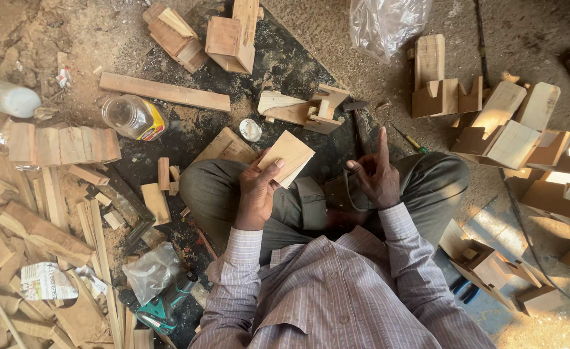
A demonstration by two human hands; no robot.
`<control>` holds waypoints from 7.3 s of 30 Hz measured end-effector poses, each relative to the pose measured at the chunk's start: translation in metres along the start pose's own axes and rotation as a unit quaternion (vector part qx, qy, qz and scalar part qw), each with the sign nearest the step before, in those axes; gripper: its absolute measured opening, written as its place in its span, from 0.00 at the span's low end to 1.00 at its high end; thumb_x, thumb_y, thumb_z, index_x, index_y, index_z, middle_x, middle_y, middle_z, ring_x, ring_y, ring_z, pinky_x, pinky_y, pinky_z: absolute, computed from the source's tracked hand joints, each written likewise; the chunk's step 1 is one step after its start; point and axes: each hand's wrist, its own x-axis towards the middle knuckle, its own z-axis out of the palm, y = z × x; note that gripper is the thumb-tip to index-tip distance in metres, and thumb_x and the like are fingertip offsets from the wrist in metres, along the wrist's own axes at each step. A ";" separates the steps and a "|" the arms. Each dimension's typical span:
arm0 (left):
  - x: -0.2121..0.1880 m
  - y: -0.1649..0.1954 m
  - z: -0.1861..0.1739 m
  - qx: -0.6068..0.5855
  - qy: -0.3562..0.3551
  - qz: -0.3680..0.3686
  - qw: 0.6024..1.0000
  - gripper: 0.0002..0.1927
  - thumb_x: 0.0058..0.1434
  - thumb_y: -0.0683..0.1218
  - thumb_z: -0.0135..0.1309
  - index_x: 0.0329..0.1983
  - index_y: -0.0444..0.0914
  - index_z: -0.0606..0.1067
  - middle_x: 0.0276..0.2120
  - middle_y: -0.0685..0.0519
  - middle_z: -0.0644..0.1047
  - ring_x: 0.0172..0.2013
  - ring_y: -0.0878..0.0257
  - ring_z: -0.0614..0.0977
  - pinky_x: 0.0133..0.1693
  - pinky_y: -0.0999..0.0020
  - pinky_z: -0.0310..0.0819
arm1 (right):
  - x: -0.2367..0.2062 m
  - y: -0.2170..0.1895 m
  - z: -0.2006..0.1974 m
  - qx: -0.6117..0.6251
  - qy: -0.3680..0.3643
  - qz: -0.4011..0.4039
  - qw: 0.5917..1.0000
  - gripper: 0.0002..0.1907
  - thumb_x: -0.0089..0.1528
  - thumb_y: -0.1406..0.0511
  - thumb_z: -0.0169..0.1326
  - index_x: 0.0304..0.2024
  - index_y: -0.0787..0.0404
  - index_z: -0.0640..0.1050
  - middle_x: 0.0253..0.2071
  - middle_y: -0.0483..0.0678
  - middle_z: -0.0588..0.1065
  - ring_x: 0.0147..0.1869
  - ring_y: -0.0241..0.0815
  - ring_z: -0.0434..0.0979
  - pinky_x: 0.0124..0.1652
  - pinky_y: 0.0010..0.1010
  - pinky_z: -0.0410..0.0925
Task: The person sits cross-legged on the workshop floor assembling small wooden boxes. They position small wooden pieces against box joints and drive nails in with a hammer, fitting pieces one at a time and pressing assembled boxes together by hand.
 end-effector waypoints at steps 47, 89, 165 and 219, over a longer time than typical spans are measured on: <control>0.207 -0.066 0.085 0.291 -0.014 -0.066 0.954 0.19 0.57 0.50 0.68 0.44 0.33 0.83 0.31 0.59 0.82 0.27 0.77 0.75 0.26 0.80 0.63 | 0.094 0.103 0.063 0.372 -0.042 0.097 0.922 0.57 0.69 0.59 0.60 0.79 0.61 0.30 0.65 0.60 0.74 0.68 0.46 0.75 0.66 0.39 0.67; 0.202 -0.115 0.063 0.342 -0.140 0.039 0.928 0.27 0.67 0.48 0.58 0.66 0.30 0.69 0.49 0.46 0.81 0.46 0.62 0.85 0.44 0.67 0.87 | 0.087 0.114 0.087 0.399 0.055 0.230 0.886 0.52 0.67 0.62 0.61 0.78 0.67 0.40 0.54 0.59 0.80 0.60 0.43 0.79 0.61 0.35 0.70; 0.222 -0.106 0.050 0.399 -0.180 0.073 0.896 0.15 0.71 0.54 0.57 0.47 0.38 0.78 0.33 0.60 0.73 0.34 0.71 0.70 0.37 0.75 0.68 | 0.140 0.156 0.060 0.463 -0.067 0.157 0.870 0.50 0.62 0.73 0.66 0.78 0.62 0.51 0.51 0.47 0.76 0.57 0.37 0.79 0.63 0.33 0.74; 0.209 -0.124 0.008 0.817 -0.235 0.277 0.448 0.18 0.68 0.46 0.54 0.59 0.35 0.76 0.43 0.48 0.78 0.45 0.54 0.81 0.41 0.62 0.81 | 0.075 0.144 0.088 0.054 -0.061 0.065 0.995 0.55 0.62 0.65 0.70 0.79 0.52 0.47 0.47 0.50 0.84 0.49 0.46 0.87 0.49 0.35 0.80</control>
